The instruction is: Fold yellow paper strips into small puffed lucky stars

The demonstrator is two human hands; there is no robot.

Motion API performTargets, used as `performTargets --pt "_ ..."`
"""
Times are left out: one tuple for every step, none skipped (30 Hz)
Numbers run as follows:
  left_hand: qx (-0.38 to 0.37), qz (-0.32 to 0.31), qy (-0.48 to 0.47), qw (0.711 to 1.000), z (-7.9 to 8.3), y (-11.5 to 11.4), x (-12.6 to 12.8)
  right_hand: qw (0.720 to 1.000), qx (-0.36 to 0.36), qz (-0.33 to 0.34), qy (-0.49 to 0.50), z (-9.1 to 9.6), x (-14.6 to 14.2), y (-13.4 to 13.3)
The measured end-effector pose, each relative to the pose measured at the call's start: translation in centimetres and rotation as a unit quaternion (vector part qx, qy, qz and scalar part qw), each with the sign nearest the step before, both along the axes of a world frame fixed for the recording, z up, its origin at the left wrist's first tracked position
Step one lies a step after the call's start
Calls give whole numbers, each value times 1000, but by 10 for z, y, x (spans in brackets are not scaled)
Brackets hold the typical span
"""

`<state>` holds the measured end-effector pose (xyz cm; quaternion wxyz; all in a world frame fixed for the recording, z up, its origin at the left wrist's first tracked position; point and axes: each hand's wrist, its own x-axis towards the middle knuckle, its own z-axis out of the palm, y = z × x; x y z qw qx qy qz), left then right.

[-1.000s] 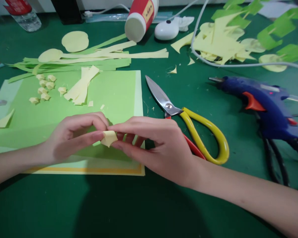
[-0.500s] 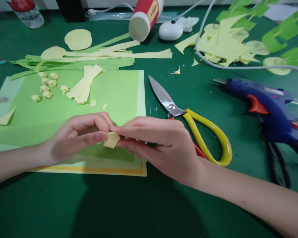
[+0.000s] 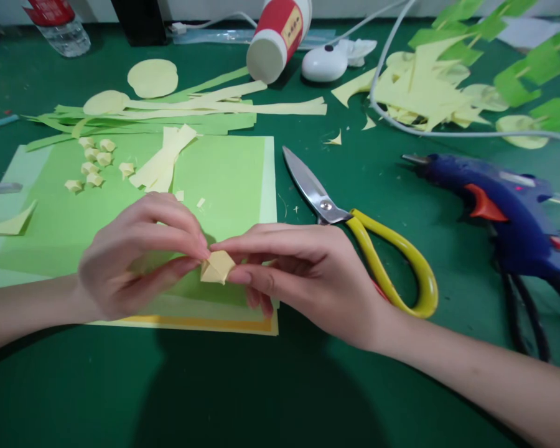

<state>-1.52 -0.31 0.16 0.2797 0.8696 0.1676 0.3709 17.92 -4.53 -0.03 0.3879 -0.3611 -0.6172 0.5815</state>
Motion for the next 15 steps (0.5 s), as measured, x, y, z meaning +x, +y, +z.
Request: performTargets --pt "5 -2 2 1000 1 0 0 1000 -22 7 17 -2 0 0" --pt "9 -2 4 1000 2 1 0 998 -41 12 35 -3 0 0" --pt "14 -3 5 1000 3 1 0 997 -57 15 51 -4 0 -1" --pt "18 -3 7 1000 4 1 1 995 -72 17 65 -4 0 -1" --pt "21 -4 11 1000 4 1 1 993 -86 22 72 -5 0 -1" --pt "24 -7 16 1000 5 1 1 992 -101 27 74 -4 0 -1" --pt "24 -8 20 999 6 1 1 990 -114 33 73 -3 0 -1" --pt "23 -6 22 999 6 1 1 989 -127 39 68 -2 0 -1" --pt "22 -4 22 1000 6 2 1 987 -138 43 64 -1 -1 -1" --pt "21 -3 20 1000 6 2 0 986 -146 47 61 0 -1 -1" --pt "23 -1 16 1000 7 2 0 985 -152 49 61 1 -1 -1" --pt "25 -1 12 1000 7 2 0 985 -155 49 63 2 -1 -1" --pt "27 -1 9 1000 8 2 0 984 -158 50 65 2 -1 -1" --pt "29 -2 7 1000 9 2 0 984 -160 51 67 2 -1 -1" --pt "30 -1 6 1000 10 2 0 983 -160 53 69 2 -1 -1"
